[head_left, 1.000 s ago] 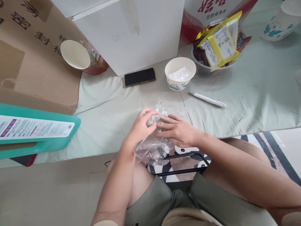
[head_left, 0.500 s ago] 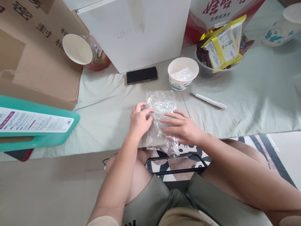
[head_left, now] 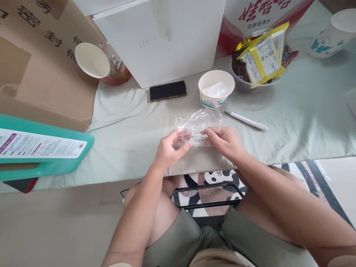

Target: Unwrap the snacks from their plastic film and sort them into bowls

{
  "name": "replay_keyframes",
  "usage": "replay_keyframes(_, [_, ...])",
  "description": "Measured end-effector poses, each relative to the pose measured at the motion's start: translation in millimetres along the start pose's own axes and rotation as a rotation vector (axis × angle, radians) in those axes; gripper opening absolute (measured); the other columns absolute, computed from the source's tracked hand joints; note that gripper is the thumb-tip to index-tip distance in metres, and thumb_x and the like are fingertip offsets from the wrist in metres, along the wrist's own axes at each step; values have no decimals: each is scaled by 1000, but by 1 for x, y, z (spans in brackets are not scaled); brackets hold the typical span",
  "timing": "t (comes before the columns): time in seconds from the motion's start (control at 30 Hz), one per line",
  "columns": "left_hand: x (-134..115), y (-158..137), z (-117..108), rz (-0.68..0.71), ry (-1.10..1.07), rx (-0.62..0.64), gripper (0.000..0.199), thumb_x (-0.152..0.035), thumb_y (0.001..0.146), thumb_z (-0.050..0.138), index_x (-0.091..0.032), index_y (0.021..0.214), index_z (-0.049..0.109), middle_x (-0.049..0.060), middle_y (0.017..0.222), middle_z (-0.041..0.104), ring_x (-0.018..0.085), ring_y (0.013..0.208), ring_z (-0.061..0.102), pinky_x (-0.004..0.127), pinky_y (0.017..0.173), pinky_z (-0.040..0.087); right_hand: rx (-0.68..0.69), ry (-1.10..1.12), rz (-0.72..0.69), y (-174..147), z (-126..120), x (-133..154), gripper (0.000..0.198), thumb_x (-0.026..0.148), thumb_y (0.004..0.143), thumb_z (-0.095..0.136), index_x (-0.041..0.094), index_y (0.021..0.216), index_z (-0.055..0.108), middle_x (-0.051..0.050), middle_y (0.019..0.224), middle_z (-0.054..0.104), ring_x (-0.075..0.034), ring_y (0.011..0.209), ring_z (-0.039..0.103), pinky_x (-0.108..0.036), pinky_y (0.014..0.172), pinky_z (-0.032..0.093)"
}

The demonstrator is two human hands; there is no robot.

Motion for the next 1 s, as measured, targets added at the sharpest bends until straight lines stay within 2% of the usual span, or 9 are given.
replay_keyframes(0.13, [6, 10, 8, -190, 26, -145, 31, -44, 92, 57, -17, 86, 69, 6, 77, 75, 15, 60, 68, 27, 59, 54, -94, -27, 14, 5, -4, 0, 46, 45, 87, 61, 20, 125, 60, -2, 79, 75, -19, 64, 69, -34, 67, 52])
replay_keyframes(0.23, [10, 17, 5, -220, 205, -205, 25, -38, 91, 57, -18, 80, 68, 3, 70, 71, 15, 55, 63, 29, 60, 52, -150, -198, -8, 14, -5, -6, 51, 37, 86, 61, 19, 133, 55, 1, 68, 69, -21, 64, 66, -37, 71, 51])
replay_keyframes(0.37, [12, 18, -5, -148, 594, -381, 26, -29, 83, 66, -16, 106, 70, 7, 83, 70, 22, 79, 69, 39, 81, 55, -267, -447, -156, 24, -6, -13, 58, 31, 83, 63, 18, 138, 53, -8, 92, 72, -25, 75, 66, -42, 72, 53])
replay_keyframes(0.43, [5, 14, -8, -4, 700, -512, 46, -25, 81, 68, -15, 125, 63, 13, 105, 68, 26, 100, 68, 42, 90, 55, -419, -534, -301, 21, -10, -8, 53, 32, 84, 62, 18, 134, 55, -14, 111, 69, -29, 91, 67, -46, 78, 54])
replay_keyframes(0.5, [-6, 9, -4, 233, 749, -556, 44, -22, 85, 63, -15, 128, 61, 16, 118, 64, 27, 112, 65, 42, 97, 54, -538, -581, -476, 12, -11, 2, 43, 29, 87, 58, 19, 129, 59, -17, 120, 66, -32, 108, 65, -49, 89, 53])
replay_keyframes(0.6, [-20, 5, 11, 529, 772, -375, 33, -14, 94, 48, -17, 121, 65, 13, 121, 68, 23, 117, 65, 40, 106, 51, -437, -591, -744, -3, 1, 18, 38, 19, 90, 50, 21, 127, 61, -13, 119, 69, -28, 115, 64, -47, 100, 50])
replay_keyframes(0.67, [-21, 8, 22, 546, 799, -193, 37, -12, 95, 43, -16, 125, 65, 13, 129, 69, 23, 126, 62, 41, 111, 49, -247, -621, -792, -9, 15, 21, 43, 16, 91, 45, 18, 132, 60, -12, 127, 70, -26, 121, 63, -44, 107, 47])
replay_keyframes(0.83, [-1, 19, 32, 157, 1025, 102, 55, -20, 96, 41, -13, 150, 49, 11, 159, 47, 30, 151, 39, 54, 124, 32, 24, -878, -419, -5, 33, 1, 57, 22, 96, 40, 7, 150, 47, -17, 156, 49, -33, 147, 42, -55, 121, 30])
replay_keyframes(1.0, [2, 12, 24, 4, 1161, 211, 65, -23, 95, 40, -17, 159, 34, 5, 168, 30, 28, 157, 28, 55, 128, 23, 70, -993, -311, -3, 18, -13, 60, 41, 102, 39, 15, 156, 41, -13, 165, 37, -38, 153, 31, -64, 123, 21])
Point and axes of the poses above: each hand's wrist, its own y-axis towards the middle knuckle, its own z-axis out of the palm, x = y × z, the point moved 3 cm from there along y, towards the middle knuckle
